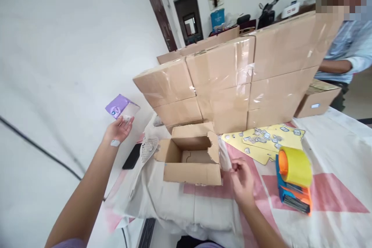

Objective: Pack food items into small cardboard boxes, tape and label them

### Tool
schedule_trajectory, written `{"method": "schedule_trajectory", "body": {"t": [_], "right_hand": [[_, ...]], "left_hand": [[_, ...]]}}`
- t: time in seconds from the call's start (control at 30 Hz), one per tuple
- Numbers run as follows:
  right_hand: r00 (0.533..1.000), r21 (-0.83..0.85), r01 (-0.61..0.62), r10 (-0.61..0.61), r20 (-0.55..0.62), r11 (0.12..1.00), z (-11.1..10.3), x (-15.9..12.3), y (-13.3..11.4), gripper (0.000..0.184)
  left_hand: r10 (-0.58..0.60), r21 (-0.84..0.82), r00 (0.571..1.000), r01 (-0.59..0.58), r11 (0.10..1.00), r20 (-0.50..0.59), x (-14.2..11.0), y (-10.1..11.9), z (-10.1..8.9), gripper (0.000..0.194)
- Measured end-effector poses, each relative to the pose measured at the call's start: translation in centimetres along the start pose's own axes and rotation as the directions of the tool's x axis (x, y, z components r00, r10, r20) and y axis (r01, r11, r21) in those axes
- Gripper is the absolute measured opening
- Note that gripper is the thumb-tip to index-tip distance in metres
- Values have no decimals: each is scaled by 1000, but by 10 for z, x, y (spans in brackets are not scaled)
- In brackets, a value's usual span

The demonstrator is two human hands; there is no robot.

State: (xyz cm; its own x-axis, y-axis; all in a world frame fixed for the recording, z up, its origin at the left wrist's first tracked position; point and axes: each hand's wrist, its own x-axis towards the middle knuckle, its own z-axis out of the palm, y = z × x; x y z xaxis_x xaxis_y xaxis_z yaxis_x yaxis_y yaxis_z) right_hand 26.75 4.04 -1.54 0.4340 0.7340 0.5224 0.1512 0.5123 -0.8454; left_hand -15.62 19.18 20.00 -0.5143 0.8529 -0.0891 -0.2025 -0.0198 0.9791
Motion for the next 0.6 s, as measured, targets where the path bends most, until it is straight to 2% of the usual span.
{"method": "schedule_trajectory", "body": {"t": [0.03,0.07,0.1,0.13,0.17,0.2,0.23,0.27,0.3,0.33,0.37,0.4,0.43,0.5,0.6], "right_hand": [[989,26,80,-76,-129,996,4,2,-21,4],[967,58,163,-148,-209,985,9,3,-48,7],[926,110,259,-214,-311,960,17,3,-77,9],[902,172,322,-247,-356,931,28,1,-108,12],[942,205,307,-266,-202,929,41,-3,-137,11],[969,217,237,-247,21,947,57,-8,-163,11],[953,243,135,-193,233,961,76,-14,-183,10],[889,227,-35,-74,452,973,96,-21,-196,10],[786,173,-192,46,617,966,116,-27,-203,16],[689,101,-311,151,709,945,135,-34,-203,24],[611,33,-393,234,756,919,152,-41,-200,29],[586,-4,-430,282,759,903,166,-48,-193,30],[583,-12,-441,297,756,897,176,-54,-186,26],[614,21,-434,278,739,901,185,-67,-174,24],[666,80,-413,240,706,907,180,-83,-171,26]], "left_hand": [[-9,-69,1000,10,998,13,-19,4,-3,20],[-17,-128,1000,20,992,26,-37,7,-6,19],[-25,-177,999,32,984,39,-55,9,-7,18],[-33,-218,998,44,975,57,-72,9,-8,16],[-39,-253,996,57,966,76,-89,8,-8,15],[-44,-282,994,70,957,97,-105,7,-6,14],[-48,-306,992,82,948,117,-119,5,-4,14],[-50,-326,990,92,941,135,-133,2,-1,15],[-51,-343,987,101,934,152,-146,0,2,16],[-53,-356,985,110,928,165,-157,-3,5,17],[-55,-365,983,118,923,177,-167,-6,8,19],[-57,-373,981,124,919,186,-176,-9,11,20],[-59,-379,980,129,916,192,-184,-12,13,20],[-59,-387,979,132,912,196,-195,-19,15,17],[-53,-395,979,129,910,197,-203,-31,14,12]]}}
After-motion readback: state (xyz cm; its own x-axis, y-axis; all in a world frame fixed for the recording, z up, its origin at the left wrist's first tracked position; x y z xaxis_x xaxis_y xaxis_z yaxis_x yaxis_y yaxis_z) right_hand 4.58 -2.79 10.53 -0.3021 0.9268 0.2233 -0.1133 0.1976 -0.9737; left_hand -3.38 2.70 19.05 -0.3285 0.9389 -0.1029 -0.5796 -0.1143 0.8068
